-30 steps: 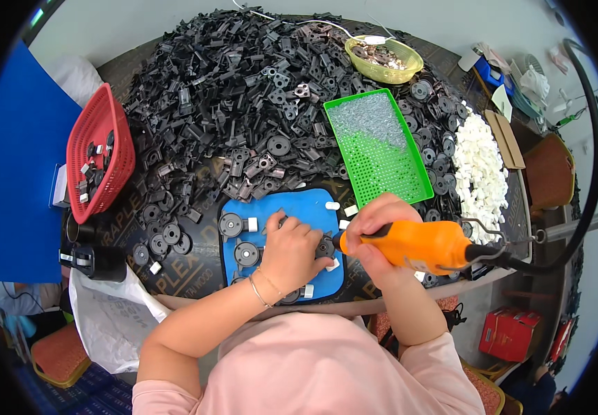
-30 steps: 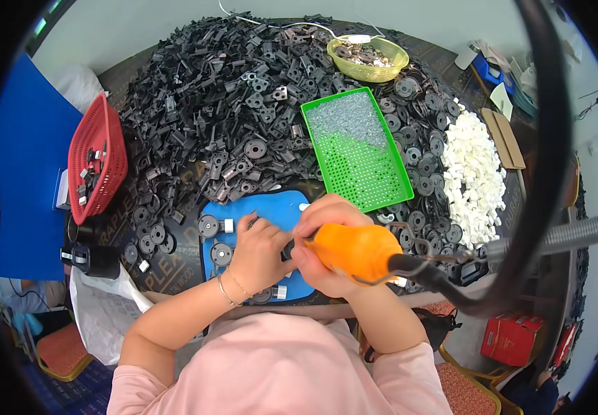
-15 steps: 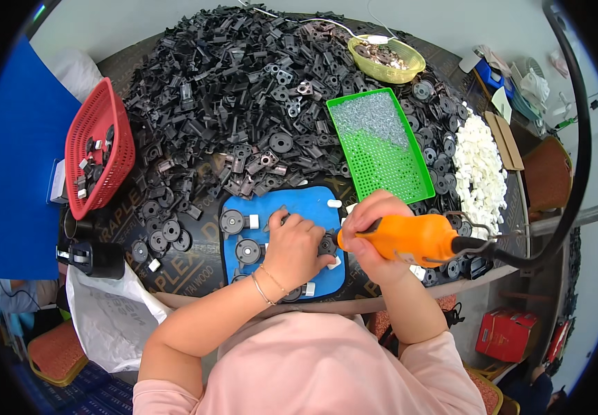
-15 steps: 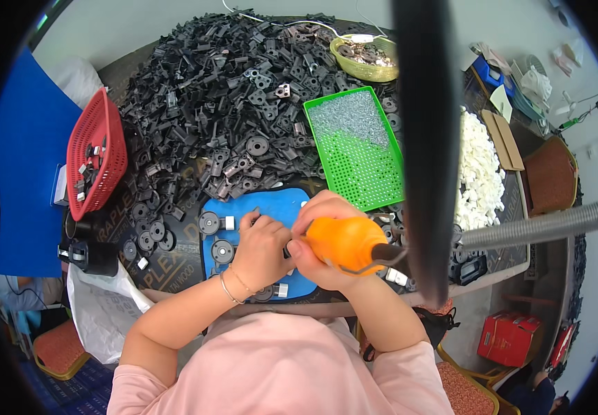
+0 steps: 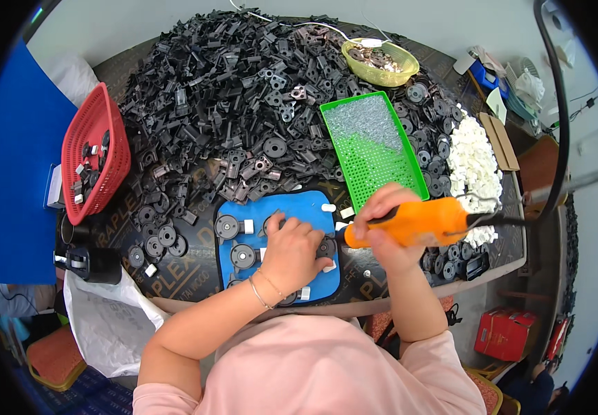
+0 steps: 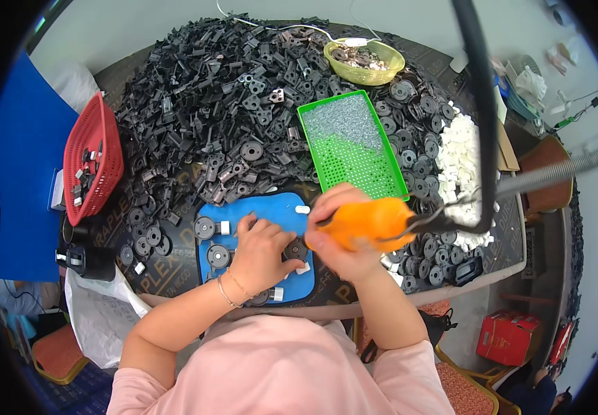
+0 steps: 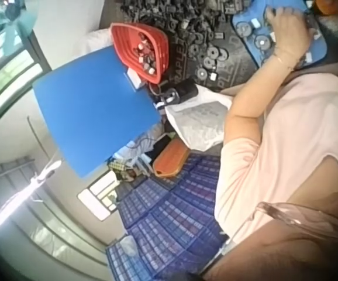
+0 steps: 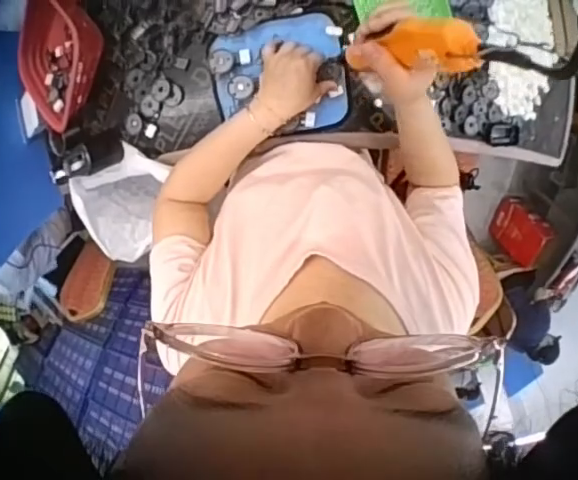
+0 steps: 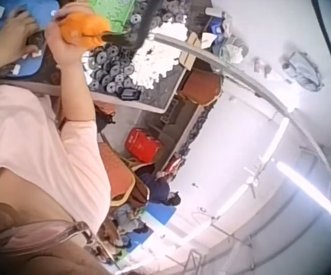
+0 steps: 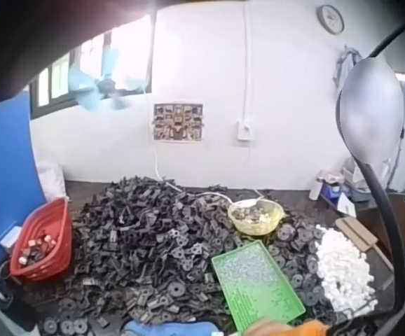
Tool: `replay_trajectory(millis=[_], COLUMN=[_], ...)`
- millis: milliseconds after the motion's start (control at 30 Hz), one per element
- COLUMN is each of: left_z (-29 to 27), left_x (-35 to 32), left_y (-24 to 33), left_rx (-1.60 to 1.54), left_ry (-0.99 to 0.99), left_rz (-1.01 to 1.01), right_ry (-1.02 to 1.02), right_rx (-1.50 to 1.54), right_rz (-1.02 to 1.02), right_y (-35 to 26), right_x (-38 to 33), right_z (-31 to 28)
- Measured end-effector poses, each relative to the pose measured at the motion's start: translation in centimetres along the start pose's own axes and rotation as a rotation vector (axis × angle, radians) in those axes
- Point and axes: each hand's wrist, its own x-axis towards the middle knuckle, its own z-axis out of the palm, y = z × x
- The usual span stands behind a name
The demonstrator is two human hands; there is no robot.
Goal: Assembling small black plastic mechanical components on a workbench using an electric screwdriver and manual joining.
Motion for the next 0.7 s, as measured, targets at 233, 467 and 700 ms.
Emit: replay_trajectory(millis=[233, 467, 700], left_z=[0.2, 0.1, 0.3], left_x=[2.3, 2.1, 2.2], left_y=[-0.1, -0.8, -1.0], left_rx=[0.06, 0.044, 0.022], left_ry=[0.014, -0.02, -0.016], left_rz=[0.034, -0.007, -0.026], right_ry=[-0.122, 0.187, 0.26], right_rx=[0.107, 0.046, -0.019], right_rz=[0.008, -0.097, -0.028], right_y=[-0.3, 0.1, 1.9], right_x=[1.6, 3.8, 3.4], right_z=[-1.5, -4.7, -5.2])
